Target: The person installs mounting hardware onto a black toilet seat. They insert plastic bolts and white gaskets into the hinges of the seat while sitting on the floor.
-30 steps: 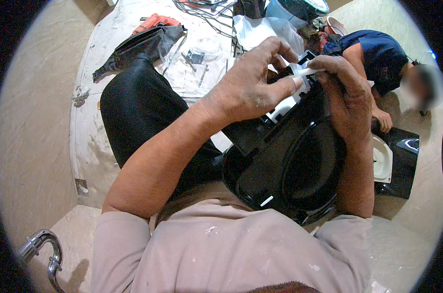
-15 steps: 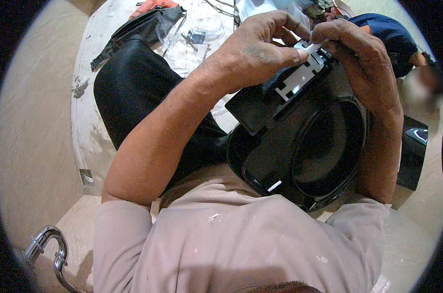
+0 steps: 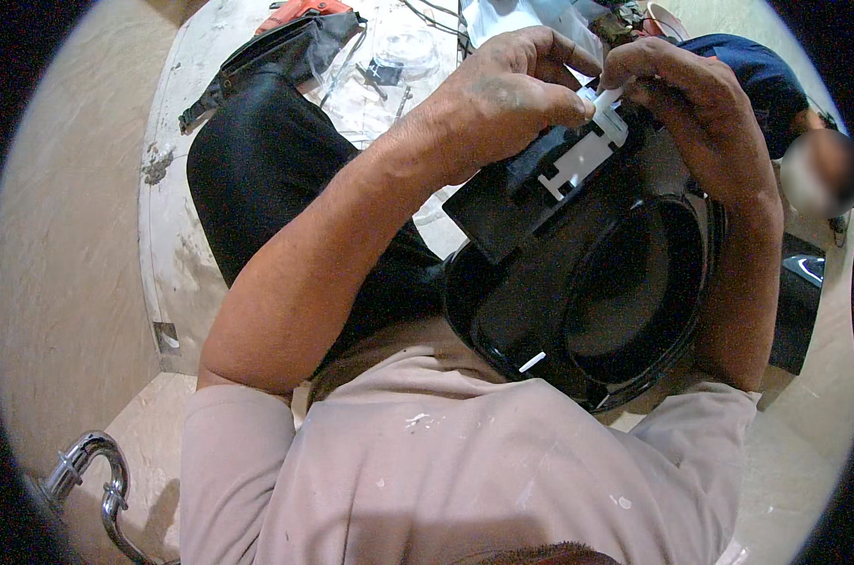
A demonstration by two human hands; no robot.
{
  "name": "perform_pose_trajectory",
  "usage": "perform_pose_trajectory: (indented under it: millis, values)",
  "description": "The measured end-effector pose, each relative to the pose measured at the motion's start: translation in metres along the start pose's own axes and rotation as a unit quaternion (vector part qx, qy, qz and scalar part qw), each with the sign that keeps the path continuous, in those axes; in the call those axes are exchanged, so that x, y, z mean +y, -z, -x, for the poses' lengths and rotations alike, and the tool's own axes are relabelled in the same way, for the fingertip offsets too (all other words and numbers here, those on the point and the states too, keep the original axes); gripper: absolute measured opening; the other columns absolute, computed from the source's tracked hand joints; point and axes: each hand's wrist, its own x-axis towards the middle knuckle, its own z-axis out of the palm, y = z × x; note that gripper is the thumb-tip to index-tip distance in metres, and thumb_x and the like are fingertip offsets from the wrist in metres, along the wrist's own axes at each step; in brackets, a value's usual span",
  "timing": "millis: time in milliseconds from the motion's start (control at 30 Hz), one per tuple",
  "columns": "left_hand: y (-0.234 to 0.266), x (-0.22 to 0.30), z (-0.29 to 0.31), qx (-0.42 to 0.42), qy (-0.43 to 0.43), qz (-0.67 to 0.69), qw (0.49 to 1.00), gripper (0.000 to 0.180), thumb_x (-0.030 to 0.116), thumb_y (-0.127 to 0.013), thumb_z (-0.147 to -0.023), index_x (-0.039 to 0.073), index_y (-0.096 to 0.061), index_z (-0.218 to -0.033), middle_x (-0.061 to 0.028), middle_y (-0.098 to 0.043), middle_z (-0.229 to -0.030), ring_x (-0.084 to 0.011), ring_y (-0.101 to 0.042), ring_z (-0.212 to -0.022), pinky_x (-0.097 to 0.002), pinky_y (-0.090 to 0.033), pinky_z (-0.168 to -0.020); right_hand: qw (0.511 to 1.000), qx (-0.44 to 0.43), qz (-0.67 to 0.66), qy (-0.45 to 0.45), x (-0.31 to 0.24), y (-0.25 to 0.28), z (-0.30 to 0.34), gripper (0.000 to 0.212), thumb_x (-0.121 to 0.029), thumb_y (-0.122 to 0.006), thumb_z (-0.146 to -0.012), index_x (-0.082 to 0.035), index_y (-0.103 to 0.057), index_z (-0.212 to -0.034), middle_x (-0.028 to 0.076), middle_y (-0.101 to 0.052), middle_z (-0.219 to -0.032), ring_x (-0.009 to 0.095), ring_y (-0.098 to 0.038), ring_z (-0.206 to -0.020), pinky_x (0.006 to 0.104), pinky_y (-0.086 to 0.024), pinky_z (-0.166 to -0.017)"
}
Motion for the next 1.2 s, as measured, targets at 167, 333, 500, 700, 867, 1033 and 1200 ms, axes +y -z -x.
perform_pose_trajectory:
  millis: [167, 333, 500, 700, 867, 1033, 1200]
  values:
    - [0.000, -0.004, -0.001, 0.022, -0.005, -0.033, 0.999, 0.035, 0.010, -0.077, -0.082, -0.002, -0.063, -0.112, -0.0091, -0.068, -0.097, -0.0157, -0.065, -0.089, -0.0286, -0.053, -0.083, 0.998, -0.002, 0.063, 0.023, -0.006, 0.002, -0.001, 0.013, 0.001, -0.063, -0.091, 0.000, -0.065, -0.104, 0.008, -0.068, -0.094, 0.020, -0.066, -0.088, 0.0301, -0.052, -0.082]
    - [-0.001, -0.007, -0.004, 0.036, -0.011, -0.062, 0.997, 0.031, 0.011, -0.078, -0.083, 0.001, -0.064, -0.109, -0.0074, -0.068, -0.093, -0.0137, -0.063, -0.084, -0.0281, -0.053, -0.077, 0.996, -0.008, 0.078, 0.041, -0.012, 0.004, -0.004, 0.019, 0.007, -0.058, -0.089, 0.000, -0.064, -0.105, 0.009, -0.066, -0.089, 0.022, -0.065, -0.079, 0.0314, -0.052, -0.076]
    - [-0.001, 0.002, 0.002, 0.049, 0.009, -0.058, 0.997, 0.022, 0.007, -0.079, -0.083, 0.002, -0.068, -0.101, -0.0060, -0.070, -0.088, -0.0124, -0.065, -0.079, -0.0279, -0.054, -0.073, 0.997, -0.019, 0.063, 0.032, -0.014, 0.004, -0.007, 0.019, 0.007, -0.058, -0.088, 0.000, -0.064, -0.105, 0.010, -0.066, -0.088, 0.023, -0.065, -0.080, 0.0317, -0.052, -0.076]
    - [0.002, 0.014, 0.009, 0.041, 0.025, -0.057, 0.997, 0.018, 0.010, -0.080, -0.085, 0.000, -0.072, -0.099, -0.0057, -0.073, -0.091, -0.0124, -0.067, -0.081, -0.0281, -0.053, -0.076, 0.996, -0.019, 0.068, 0.052, -0.011, 0.001, -0.011, 0.018, 0.005, -0.062, -0.086, 0.001, -0.064, -0.103, 0.010, -0.066, -0.088, 0.022, -0.064, -0.080, 0.0317, -0.051, -0.076]
    - [0.003, 0.017, 0.009, 0.046, 0.016, -0.108, 0.993, 0.020, 0.011, -0.081, -0.085, 0.000, -0.074, -0.101, -0.0061, -0.074, -0.092, -0.0122, -0.067, -0.081, -0.0278, -0.054, -0.076, 0.999, -0.029, 0.017, -0.008, -0.014, 0.004, -0.010, 0.015, 0.003, -0.063, -0.088, 0.000, -0.064, -0.102, 0.007, -0.064, -0.086, 0.017, -0.061, -0.080, 0.0308, -0.050, -0.075]
    - [-0.001, 0.016, 0.009, 0.059, -0.007, -0.092, 0.994, 0.022, 0.012, -0.081, -0.087, 0.000, -0.075, -0.104, -0.0051, -0.074, -0.091, -0.0110, -0.067, -0.081, -0.0262, -0.053, -0.074, 0.998, -0.024, 0.015, -0.053, -0.018, 0.005, -0.010, 0.011, 0.002, -0.060, -0.092, -0.001, -0.064, -0.102, 0.005, -0.064, -0.086, 0.013, -0.059, -0.079, 0.0294, -0.049, -0.074]
    - [-0.001, 0.019, 0.010, 0.073, 0.008, -0.113, 0.991, 0.013, 0.009, -0.082, -0.084, 0.000, -0.076, -0.091, -0.0067, -0.075, -0.085, -0.0116, -0.068, -0.077, -0.0272, -0.056, -0.075, 0.998, -0.036, 0.047, -0.029, -0.021, 0.009, -0.016, 0.011, -0.001, -0.062, -0.091, -0.001, -0.063, -0.102, 0.006, -0.064, -0.087, 0.015, -0.059, -0.080, 0.0305, -0.049, -0.075]
